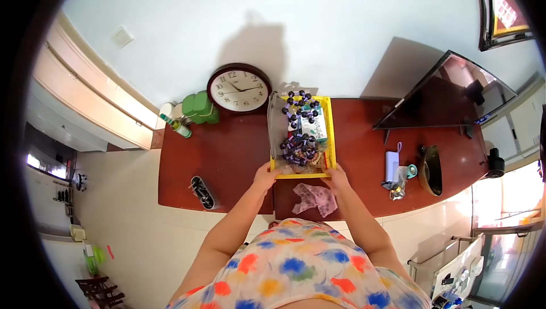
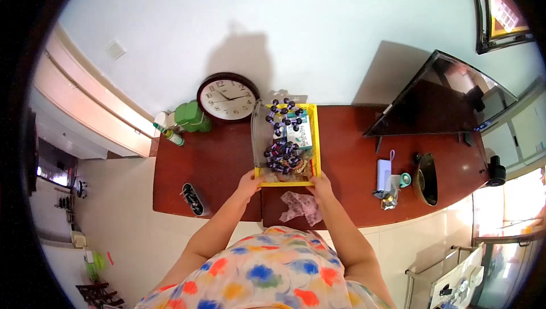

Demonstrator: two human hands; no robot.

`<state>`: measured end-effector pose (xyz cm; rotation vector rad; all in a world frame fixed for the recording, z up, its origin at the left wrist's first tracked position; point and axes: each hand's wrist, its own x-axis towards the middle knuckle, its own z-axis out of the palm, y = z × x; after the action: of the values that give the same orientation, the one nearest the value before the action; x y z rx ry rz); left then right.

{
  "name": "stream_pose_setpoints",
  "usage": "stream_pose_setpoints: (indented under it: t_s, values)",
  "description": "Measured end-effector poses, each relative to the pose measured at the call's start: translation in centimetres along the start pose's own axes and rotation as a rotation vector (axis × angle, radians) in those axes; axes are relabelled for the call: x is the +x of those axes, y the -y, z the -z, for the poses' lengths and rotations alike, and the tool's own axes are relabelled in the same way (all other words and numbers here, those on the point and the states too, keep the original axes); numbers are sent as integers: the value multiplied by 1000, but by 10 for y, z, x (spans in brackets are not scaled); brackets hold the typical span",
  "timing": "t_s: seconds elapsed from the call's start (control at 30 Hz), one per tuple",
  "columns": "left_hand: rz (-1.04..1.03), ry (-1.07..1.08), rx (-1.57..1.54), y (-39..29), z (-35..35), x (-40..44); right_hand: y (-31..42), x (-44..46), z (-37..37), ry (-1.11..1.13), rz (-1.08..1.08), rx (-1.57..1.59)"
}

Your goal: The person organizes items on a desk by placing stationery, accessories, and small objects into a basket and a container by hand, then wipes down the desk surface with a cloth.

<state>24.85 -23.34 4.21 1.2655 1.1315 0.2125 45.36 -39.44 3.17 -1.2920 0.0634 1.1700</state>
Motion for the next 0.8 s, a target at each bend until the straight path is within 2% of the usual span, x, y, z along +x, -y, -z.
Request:
stream_pose_setpoints:
  t_s: [0.13,0.37,0.63,0.8]
  values:
    - [94,65,-164,-15,-70,44,46,21,49,-101,46,-27]
    - [155,109,-121,-27,-151,106,90,65,110,-196,36,-86]
    - [163,-3,-205,-33,-182,122,100,103,138,-205,17,-94]
    - [160,74,-142,-31,-181,128,94,116,145,-175,16,-56]
